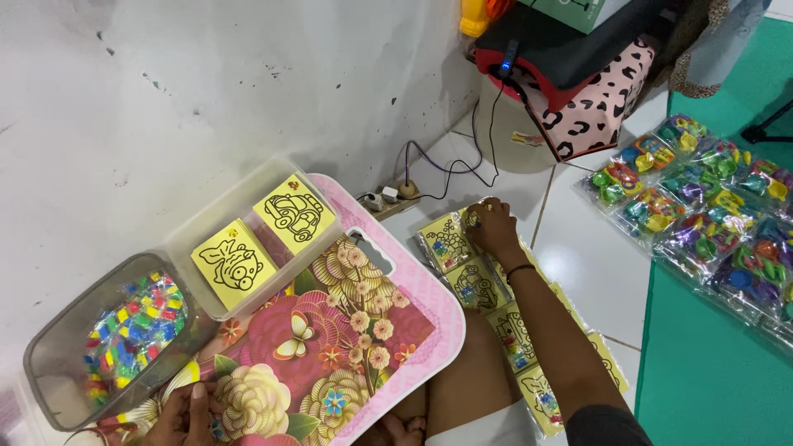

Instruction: The recorder packages small colorful plastic pieces and a yellow printed card into small plastic bags on a tray.

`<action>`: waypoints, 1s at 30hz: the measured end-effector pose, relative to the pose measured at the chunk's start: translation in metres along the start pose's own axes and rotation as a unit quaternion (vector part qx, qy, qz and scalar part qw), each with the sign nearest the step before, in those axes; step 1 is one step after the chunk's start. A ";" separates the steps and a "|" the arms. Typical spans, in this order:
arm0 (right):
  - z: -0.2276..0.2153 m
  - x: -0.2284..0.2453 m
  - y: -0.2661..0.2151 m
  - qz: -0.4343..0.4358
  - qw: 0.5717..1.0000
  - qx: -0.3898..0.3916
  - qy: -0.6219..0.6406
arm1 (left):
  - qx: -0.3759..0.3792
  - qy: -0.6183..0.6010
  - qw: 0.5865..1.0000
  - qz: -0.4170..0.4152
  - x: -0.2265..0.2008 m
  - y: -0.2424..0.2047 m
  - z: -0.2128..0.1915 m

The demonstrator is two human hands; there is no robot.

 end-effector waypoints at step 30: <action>0.031 0.091 -0.029 -0.148 0.983 0.028 -0.109 | -0.017 0.022 1.000 -0.009 -0.041 -0.011 0.006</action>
Point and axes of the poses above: each hand's wrist, its own y-axis towards the middle knuckle, its own z-axis out of the palm, x = y × z, the point moved 7 cm from there along y, towards the middle knuckle, and after that the axes turned 4 degrees about -z, right-handed, at the moved point
